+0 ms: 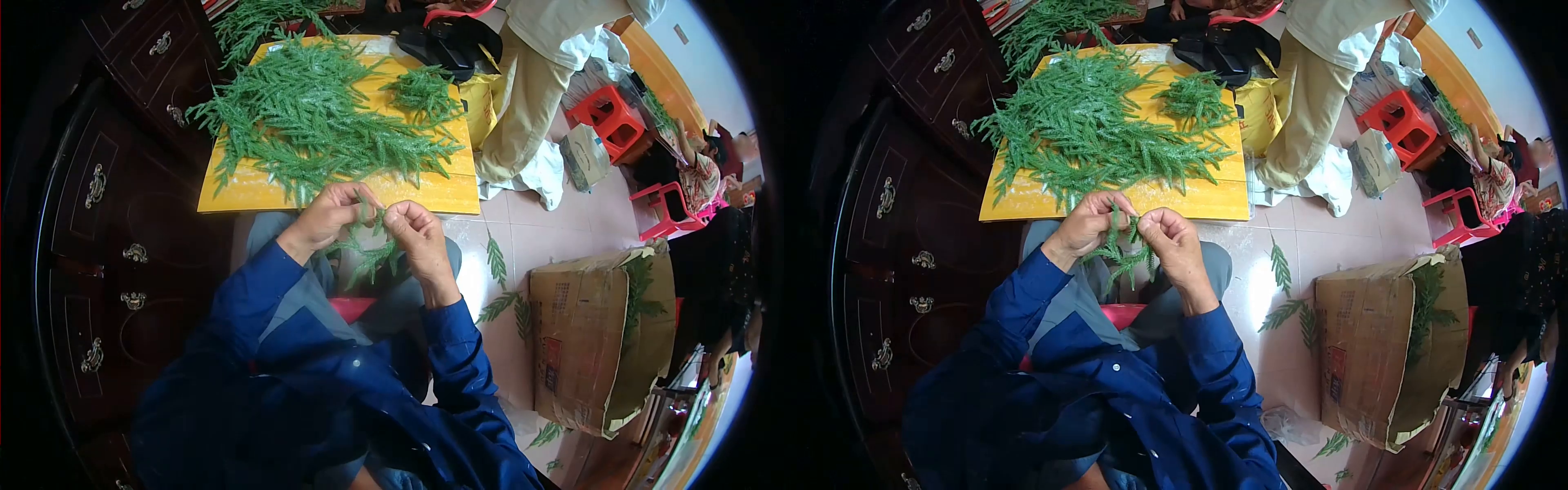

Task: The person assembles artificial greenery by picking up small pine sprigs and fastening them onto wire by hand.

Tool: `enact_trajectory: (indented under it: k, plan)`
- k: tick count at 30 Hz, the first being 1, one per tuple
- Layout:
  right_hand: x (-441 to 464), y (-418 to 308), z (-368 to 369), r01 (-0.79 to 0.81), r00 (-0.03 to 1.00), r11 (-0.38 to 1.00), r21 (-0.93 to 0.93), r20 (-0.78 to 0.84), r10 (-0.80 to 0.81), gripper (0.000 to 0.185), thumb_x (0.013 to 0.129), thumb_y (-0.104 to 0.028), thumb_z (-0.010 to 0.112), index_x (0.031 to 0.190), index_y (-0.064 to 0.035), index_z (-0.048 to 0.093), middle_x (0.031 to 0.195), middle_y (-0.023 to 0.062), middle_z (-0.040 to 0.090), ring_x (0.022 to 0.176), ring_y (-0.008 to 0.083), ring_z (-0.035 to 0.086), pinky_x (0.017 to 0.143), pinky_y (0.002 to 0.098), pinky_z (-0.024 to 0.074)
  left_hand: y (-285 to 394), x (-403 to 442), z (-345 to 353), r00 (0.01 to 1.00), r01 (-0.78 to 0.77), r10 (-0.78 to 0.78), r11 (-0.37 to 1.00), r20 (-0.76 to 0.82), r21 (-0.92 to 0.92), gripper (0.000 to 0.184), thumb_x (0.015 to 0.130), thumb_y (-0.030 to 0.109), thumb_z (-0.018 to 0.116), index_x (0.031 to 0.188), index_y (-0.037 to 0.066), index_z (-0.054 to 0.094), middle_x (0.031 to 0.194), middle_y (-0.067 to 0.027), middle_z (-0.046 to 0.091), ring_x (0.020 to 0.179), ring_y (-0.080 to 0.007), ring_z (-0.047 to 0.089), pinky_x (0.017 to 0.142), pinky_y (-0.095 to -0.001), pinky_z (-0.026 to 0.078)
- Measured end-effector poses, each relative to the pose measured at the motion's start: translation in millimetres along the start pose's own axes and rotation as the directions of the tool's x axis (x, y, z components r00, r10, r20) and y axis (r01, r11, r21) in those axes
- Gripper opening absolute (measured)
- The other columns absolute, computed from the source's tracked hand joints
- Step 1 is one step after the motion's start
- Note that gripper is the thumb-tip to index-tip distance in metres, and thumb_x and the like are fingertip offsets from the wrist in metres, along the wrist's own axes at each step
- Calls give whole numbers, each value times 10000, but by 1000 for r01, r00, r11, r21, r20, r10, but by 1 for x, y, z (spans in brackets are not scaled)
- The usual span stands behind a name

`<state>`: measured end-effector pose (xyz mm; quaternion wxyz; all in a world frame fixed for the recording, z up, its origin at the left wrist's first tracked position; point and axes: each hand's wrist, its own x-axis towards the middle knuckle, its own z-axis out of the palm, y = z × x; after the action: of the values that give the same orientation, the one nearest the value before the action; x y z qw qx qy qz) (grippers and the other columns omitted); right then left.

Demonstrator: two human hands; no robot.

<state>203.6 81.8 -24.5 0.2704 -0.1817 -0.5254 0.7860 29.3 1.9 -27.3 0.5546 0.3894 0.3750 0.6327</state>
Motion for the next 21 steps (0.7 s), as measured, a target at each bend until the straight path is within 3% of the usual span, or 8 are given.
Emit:
enact_trajectory:
  k: [3,7,14,16,20,21]
  plan:
    - [0,-4,-1,43,998,997,-58,58,-40,102,916,-123,602,903,-22,599,753,-52,564,659,16,470,582,174,372,0,-3,2,988,155,-150,946,41,-284,167,844,126,664,952,4,629,820,-32,629,734,-100,591,698,-226,476]
    - [-3,-5,-2,67,991,984,-166,129,-46,104,922,-122,590,920,-18,599,768,-51,562,680,24,477,603,182,387,-4,-6,-8,957,291,-266,902,119,-319,167,845,172,668,908,25,618,828,-36,634,745,-115,605,695,-251,485]
    - [-5,-13,1,118,953,927,-355,303,-6,112,916,-121,600,914,-9,604,799,-37,568,731,38,479,641,206,415,7,-15,-17,872,466,-429,875,237,-133,209,825,194,700,921,20,639,868,-40,653,762,-122,617,699,-278,522]
    - [-6,-11,3,158,945,927,-340,325,-42,120,912,-124,606,901,-5,603,812,-27,576,753,49,492,665,218,428,6,-15,-20,856,479,-433,870,281,-120,232,805,193,720,929,11,647,879,-38,661,770,-117,620,703,-267,515]
    - [-6,-11,2,68,935,915,-398,344,81,115,905,-114,607,885,-2,600,852,-6,595,790,60,505,711,224,438,2,-15,-36,818,471,-443,882,367,17,219,812,156,701,964,7,645,824,1,636,729,-71,583,654,-224,478]
    - [-5,-11,4,94,932,917,-388,357,56,113,905,-112,606,882,-2,599,850,-5,595,789,60,506,711,224,439,2,-15,-38,808,506,-483,862,337,23,310,743,194,775,958,1,662,863,-24,670,788,-86,612,722,-205,471]
